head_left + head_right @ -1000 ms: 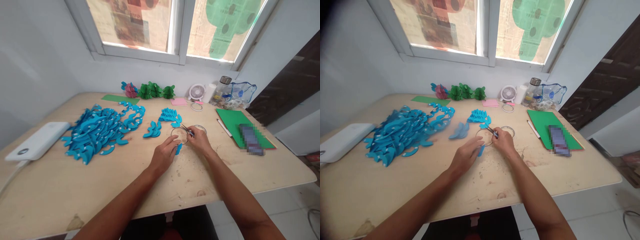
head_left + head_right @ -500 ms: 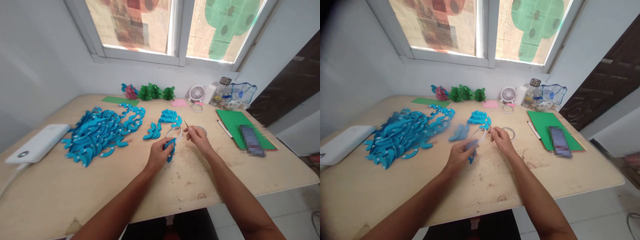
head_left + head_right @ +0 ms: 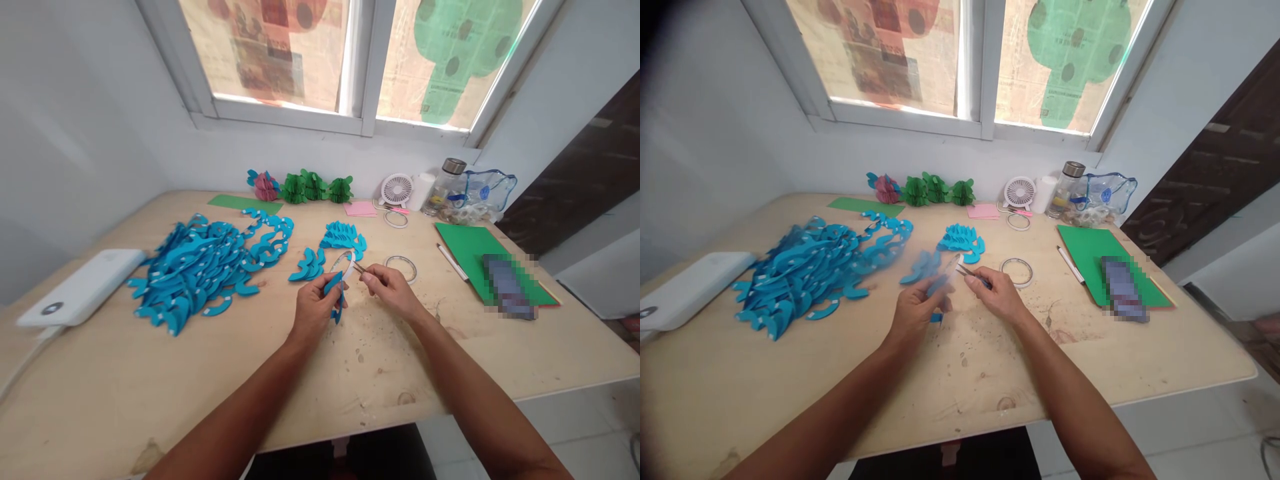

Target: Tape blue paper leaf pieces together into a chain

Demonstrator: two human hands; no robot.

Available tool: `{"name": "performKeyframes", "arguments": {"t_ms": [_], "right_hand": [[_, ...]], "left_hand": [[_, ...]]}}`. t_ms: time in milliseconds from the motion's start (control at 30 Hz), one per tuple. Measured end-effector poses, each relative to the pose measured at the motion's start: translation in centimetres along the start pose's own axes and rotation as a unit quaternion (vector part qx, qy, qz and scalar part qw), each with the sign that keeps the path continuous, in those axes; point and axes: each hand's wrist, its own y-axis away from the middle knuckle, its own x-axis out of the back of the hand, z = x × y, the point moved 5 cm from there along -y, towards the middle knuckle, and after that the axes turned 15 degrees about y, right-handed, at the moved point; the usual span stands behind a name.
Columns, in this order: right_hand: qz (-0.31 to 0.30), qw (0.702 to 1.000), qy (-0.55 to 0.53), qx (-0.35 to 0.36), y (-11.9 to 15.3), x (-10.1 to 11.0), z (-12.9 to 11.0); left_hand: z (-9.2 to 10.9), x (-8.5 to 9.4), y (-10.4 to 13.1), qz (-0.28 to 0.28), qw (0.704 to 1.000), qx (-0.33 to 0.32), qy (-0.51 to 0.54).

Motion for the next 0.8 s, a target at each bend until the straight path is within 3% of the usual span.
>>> {"name": "performKeyframes", "arguments": {"t_ms": [800], "right_hand": [[0.010, 1.000, 0.015, 0.013, 0.14, -0.05, -0.61]], "left_hand": [[-0.74, 0.03, -0.16, -0.015, 1.000, 0.011, -0.005]]}}
